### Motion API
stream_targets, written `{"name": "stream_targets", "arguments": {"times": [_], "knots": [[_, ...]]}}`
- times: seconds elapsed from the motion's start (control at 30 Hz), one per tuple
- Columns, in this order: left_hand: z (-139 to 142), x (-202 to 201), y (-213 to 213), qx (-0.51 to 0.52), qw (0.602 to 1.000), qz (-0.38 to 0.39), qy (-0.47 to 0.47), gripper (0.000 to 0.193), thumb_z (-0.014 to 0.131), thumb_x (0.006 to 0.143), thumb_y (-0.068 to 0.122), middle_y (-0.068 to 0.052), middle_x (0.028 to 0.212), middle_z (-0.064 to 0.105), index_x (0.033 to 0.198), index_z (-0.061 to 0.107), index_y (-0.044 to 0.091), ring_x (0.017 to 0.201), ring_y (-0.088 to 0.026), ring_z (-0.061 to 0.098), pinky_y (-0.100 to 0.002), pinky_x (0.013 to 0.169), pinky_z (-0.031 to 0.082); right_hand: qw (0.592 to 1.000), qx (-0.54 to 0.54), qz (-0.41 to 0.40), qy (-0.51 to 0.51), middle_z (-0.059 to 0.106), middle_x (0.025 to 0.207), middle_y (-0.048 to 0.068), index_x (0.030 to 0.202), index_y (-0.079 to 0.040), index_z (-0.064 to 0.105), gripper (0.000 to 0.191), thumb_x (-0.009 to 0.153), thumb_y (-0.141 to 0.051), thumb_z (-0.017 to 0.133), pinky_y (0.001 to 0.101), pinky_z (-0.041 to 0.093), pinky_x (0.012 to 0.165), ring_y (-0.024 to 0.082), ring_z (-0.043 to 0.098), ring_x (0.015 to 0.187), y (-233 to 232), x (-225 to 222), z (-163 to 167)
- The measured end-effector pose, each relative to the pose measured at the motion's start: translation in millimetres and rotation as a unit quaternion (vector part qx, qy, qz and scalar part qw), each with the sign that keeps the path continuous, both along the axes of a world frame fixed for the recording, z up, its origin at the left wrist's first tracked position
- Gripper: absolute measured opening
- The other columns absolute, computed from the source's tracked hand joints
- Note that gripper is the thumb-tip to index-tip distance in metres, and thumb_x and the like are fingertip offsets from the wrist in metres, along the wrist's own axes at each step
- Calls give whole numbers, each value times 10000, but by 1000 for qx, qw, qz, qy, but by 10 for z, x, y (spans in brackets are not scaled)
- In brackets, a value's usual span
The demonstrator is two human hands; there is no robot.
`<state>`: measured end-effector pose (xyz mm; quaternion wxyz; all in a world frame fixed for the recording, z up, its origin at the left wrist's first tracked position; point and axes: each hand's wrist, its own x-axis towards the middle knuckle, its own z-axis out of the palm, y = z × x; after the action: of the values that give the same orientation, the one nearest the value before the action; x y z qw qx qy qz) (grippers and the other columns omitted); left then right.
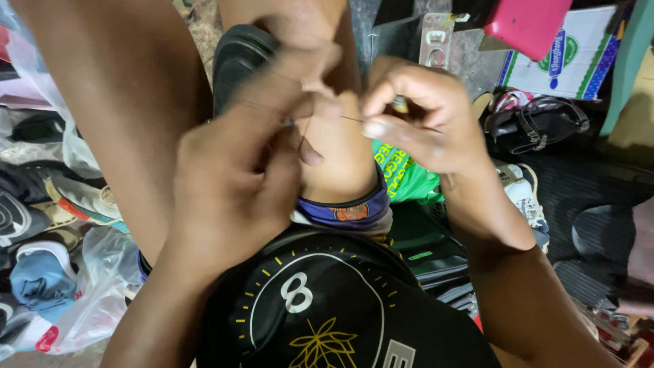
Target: The person sits with a black loafer-style shoe held on their lap and hand-stitches the shoe upper to the sole using a needle and thread. They repeatedly push the needle through the shoe edge, pull the thread taut, and reposition the shoe to continue stitching along the side.
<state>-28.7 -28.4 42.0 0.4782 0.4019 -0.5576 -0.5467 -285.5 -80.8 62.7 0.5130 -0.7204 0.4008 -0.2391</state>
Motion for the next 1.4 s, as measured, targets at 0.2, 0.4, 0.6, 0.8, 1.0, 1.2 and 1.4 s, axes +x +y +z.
{"name": "stream_targets", "arguments": {"times": [0.2,0.4,0.6,0.8,1.0,1.2,1.4], "knots": [[-18,-171,-23,-110,952,27,-286,821,846,924,140,-50,1122,596,1578,357,218,812,-201,703,-347,709,588,997,-15,-29,73,612,754,24,901,-23,681,109,925,-46,785,268,362,574,103,511,636,47,326,247],[-53,-177,-26,-104,971,46,-212,896,876,907,114,-81,1177,576,1568,275,183,895,-153,711,-295,752,609,941,-281,9,188,635,875,73,1010,-42,705,93,1006,46,735,287,473,683,174,616,772,-78,312,-25],[-49,-110,-14,-108,980,42,-164,889,859,925,78,-59,1207,571,1565,252,190,942,-115,705,-250,776,621,939,-187,-121,261,715,1040,71,1063,-13,694,62,1049,45,709,284,554,817,125,668,969,-807,-1292,-557],[31,-78,-82,-56,983,22,-176,898,868,881,114,-43,1158,596,1568,295,190,809,-107,684,-271,683,603,754,-300,-134,569,725,927,99,1045,-50,687,150,996,-157,781,295,545,678,191,695,764,-832,-3254,-426],[42,-86,-89,-58,983,22,-171,872,860,919,132,-61,1205,579,1563,274,184,899,-118,694,-259,712,613,918,-94,-302,238,647,1098,50,1513,-61,424,464,1169,-365,492,294,548,748,118,645,853,-571,-2865,-591],[-8,-102,-55,-79,986,24,-148,859,834,978,119,-133,1413,525,1590,231,144,1039,-191,700,-270,791,592,948,-167,-107,247,633,1010,99,1490,-67,450,420,1077,-25,506,285,546,683,156,663,776,229,-663,-340],[-41,-16,-8,-116,980,54,-152,856,819,998,125,-80,1406,527,1607,219,150,1075,-204,697,-247,807,631,956,-201,4,214,720,1011,123,1472,-45,411,419,1102,-69,607,260,495,625,110,652,689,181,378,-35]]}}
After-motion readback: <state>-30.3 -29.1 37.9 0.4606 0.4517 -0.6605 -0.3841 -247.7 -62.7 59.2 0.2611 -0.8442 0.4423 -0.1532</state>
